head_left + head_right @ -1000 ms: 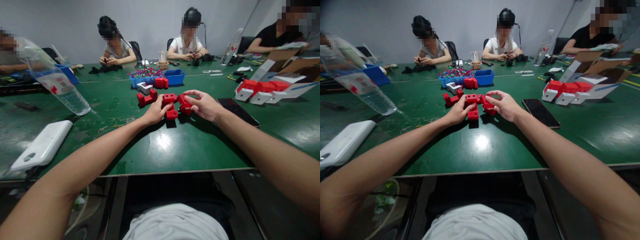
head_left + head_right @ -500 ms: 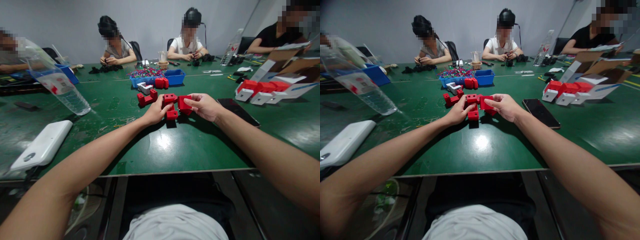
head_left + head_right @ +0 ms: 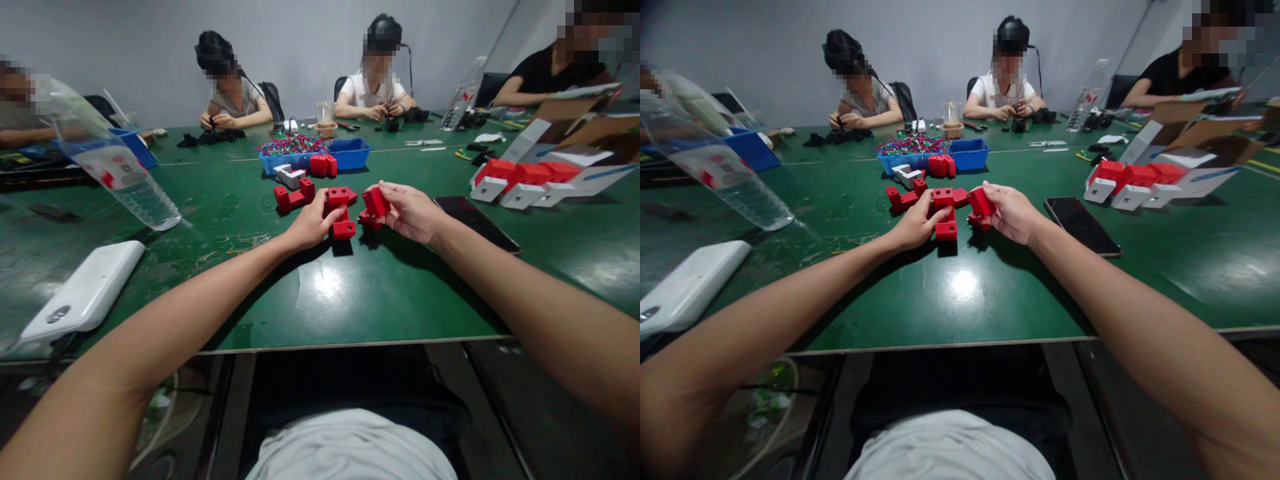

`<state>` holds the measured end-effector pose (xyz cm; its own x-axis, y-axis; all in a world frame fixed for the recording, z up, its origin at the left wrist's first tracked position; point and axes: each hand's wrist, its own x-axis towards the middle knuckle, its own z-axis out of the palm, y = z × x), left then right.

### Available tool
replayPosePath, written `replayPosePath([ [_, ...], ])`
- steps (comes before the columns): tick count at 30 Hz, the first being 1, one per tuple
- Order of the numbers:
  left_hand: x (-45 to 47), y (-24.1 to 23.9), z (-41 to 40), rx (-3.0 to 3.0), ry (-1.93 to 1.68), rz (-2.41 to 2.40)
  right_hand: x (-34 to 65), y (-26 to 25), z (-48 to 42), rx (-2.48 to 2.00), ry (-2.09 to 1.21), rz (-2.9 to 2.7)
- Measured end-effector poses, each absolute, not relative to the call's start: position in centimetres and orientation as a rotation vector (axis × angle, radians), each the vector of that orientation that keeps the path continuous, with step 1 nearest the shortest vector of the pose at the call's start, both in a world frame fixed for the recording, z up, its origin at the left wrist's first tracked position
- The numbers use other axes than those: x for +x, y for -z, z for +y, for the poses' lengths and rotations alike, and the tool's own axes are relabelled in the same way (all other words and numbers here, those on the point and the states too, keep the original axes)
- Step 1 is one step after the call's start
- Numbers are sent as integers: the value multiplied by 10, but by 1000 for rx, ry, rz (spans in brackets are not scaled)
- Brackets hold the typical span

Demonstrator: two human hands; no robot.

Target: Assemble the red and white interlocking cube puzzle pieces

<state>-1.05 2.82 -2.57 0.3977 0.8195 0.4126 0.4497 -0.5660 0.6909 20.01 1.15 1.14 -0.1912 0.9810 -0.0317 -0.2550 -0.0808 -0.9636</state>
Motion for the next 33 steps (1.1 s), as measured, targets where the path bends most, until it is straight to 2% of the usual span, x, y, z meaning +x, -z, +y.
replayPosePath([
  [8, -10, 24, 27, 2172, -1028, 1077, 195, -21, 6, -1052, -1530, -1032],
  [33, -10, 24, 26, 2182, -1043, 1082, 205, -1, 12, -914, -1462, -1256],
])
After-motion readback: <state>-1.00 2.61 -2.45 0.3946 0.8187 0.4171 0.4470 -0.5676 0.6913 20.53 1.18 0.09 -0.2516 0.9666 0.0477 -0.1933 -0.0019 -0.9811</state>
